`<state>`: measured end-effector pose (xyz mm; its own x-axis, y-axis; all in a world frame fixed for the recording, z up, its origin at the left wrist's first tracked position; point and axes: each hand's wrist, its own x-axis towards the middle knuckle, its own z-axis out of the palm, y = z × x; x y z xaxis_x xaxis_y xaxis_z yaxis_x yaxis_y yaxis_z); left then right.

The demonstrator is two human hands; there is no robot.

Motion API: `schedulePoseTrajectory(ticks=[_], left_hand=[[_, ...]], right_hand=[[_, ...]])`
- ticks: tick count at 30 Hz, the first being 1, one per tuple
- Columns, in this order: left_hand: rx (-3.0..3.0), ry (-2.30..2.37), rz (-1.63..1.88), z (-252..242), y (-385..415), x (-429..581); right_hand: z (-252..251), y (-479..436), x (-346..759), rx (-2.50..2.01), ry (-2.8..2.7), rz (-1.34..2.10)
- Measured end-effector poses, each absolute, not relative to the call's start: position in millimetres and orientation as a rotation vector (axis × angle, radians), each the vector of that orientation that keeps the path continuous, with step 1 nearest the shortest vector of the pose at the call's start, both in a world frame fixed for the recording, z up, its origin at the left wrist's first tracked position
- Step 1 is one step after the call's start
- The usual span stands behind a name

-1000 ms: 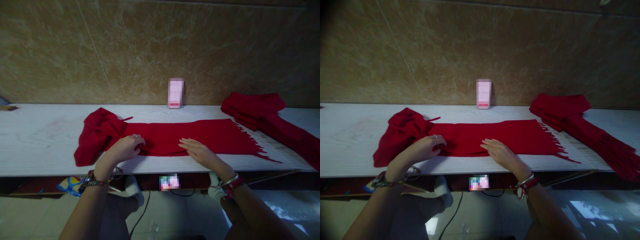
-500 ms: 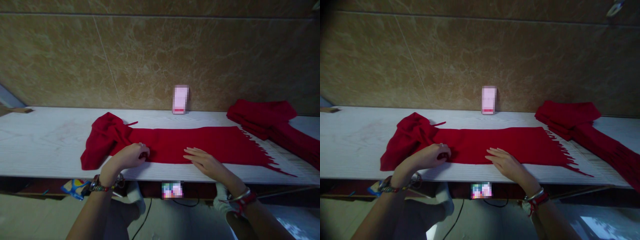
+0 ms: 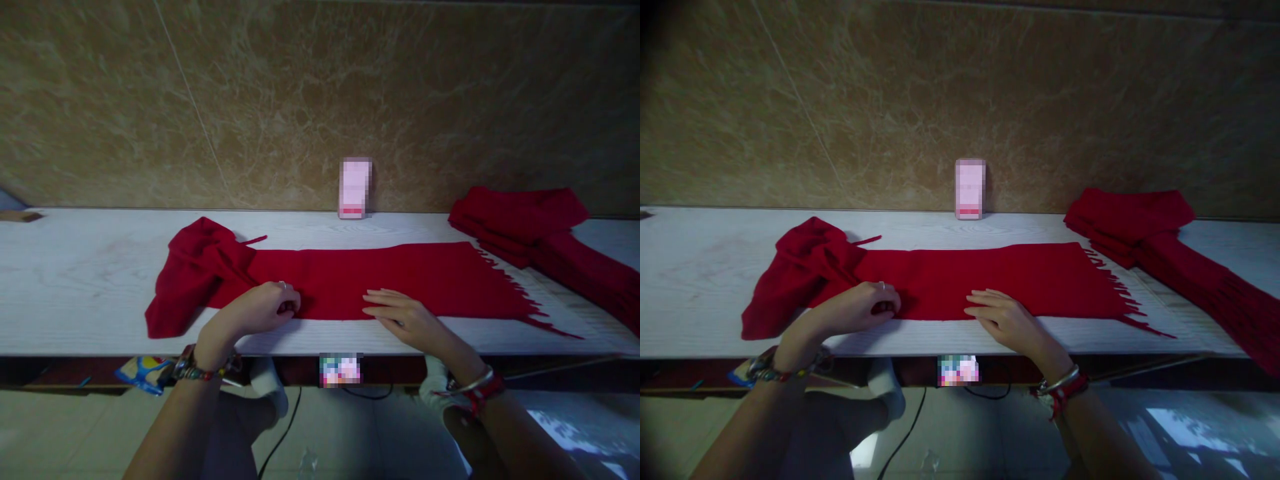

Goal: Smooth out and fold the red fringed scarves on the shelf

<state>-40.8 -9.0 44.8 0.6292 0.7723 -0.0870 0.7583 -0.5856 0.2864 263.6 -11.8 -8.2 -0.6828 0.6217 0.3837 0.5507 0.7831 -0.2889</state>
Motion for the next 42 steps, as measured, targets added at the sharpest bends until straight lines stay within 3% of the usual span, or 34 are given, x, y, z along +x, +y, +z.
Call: schedulePoseTrajectory(ticks=[23, 33, 42], left_hand=[[2.518, 1.116, 0.104, 54.3, -9.5, -36.6], [2.472, 1.161, -0.048, 51.5, -7.6, -36.0], [2.651, 1.51, 0.238, 32.7, 4.4, 12.7]], right_hand=[[-5.9, -11.7, 263.4, -0.821, -2.461, 0.157], [-5.3, -13.2, 262.1, -0.839, -2.514, 0.171], [9.5, -10.1, 241.1, -1.187, -2.347, 0.193]])
